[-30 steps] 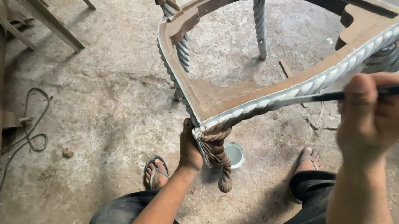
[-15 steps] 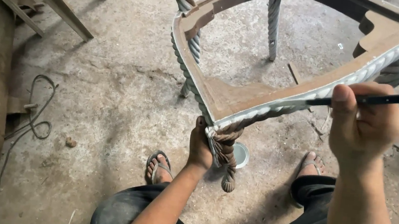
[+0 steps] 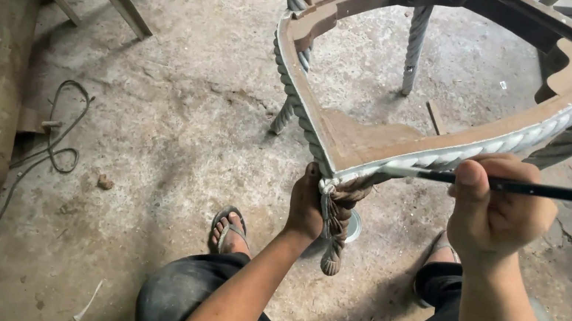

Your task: The person paints the decorative carved edges and legs of a wooden chair frame using a small brush, occasionally dipping the brush into a small container of white paint.

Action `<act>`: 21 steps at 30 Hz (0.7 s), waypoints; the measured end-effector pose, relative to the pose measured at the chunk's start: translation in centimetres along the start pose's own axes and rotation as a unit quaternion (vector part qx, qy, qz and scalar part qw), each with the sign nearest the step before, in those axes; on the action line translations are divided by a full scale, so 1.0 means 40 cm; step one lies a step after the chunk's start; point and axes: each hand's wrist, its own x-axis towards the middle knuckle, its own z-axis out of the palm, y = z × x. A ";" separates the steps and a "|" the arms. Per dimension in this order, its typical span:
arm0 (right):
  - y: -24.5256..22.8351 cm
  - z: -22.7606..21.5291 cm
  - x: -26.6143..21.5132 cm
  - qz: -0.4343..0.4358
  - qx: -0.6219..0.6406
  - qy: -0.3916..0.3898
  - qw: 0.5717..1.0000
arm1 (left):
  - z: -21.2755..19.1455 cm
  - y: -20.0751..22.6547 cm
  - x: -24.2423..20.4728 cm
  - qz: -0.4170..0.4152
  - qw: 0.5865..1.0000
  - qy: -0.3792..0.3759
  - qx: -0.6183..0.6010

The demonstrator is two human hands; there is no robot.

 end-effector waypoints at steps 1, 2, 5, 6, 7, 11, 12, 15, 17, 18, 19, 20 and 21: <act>-0.003 0.000 0.000 0.000 0.000 -0.001 1.000 | 0.001 0.000 -0.001 -0.001 1.000 0.001 -0.001; -0.005 0.000 0.001 0.027 0.021 0.009 0.999 | 0.001 0.001 0.000 -0.019 1.000 0.006 -0.006; 0.024 -0.029 0.011 -0.007 -0.010 0.005 1.000 | -0.007 -0.021 0.001 -0.040 0.999 0.023 0.006; 0.040 -0.045 0.016 -0.066 -0.064 -0.008 0.996 | -0.009 -0.031 0.004 -0.043 0.998 0.033 0.024; 0.058 -0.066 0.016 -0.068 -0.064 -0.008 0.996 | -0.009 -0.027 0.004 -0.042 0.998 0.032 0.023; 0.091 -0.124 0.006 -0.102 -0.221 0.035 0.969 | -0.009 -0.073 0.023 -0.146 0.980 0.087 -0.099; 0.088 -0.132 0.001 -0.079 -0.253 0.060 0.962 | -0.010 -0.096 0.039 -0.182 0.970 0.128 -0.095; 0.059 -0.067 -0.019 -0.057 -0.266 0.044 0.961 | -0.041 -0.180 0.055 -0.175 0.963 0.157 -0.129; 0.031 0.003 -0.016 -0.063 -0.209 0.063 0.974 | -0.050 -0.184 0.057 -0.202 0.961 0.138 -0.125; 0.023 0.042 -0.009 -0.070 -0.130 0.072 0.986 | -0.057 -0.183 0.062 -0.223 0.957 0.141 -0.120; 0.017 0.052 -0.031 -0.074 -0.147 0.081 0.983 | -0.054 -0.185 0.068 -0.225 0.959 0.122 -0.119; 0.013 0.070 -0.050 -0.044 -0.075 0.067 0.994 | -0.057 -0.184 0.071 -0.252 0.951 0.142 -0.112; 0.010 0.090 -0.069 -0.015 -0.002 0.053 0.998 | -0.063 -0.183 0.075 -0.279 0.941 0.162 -0.104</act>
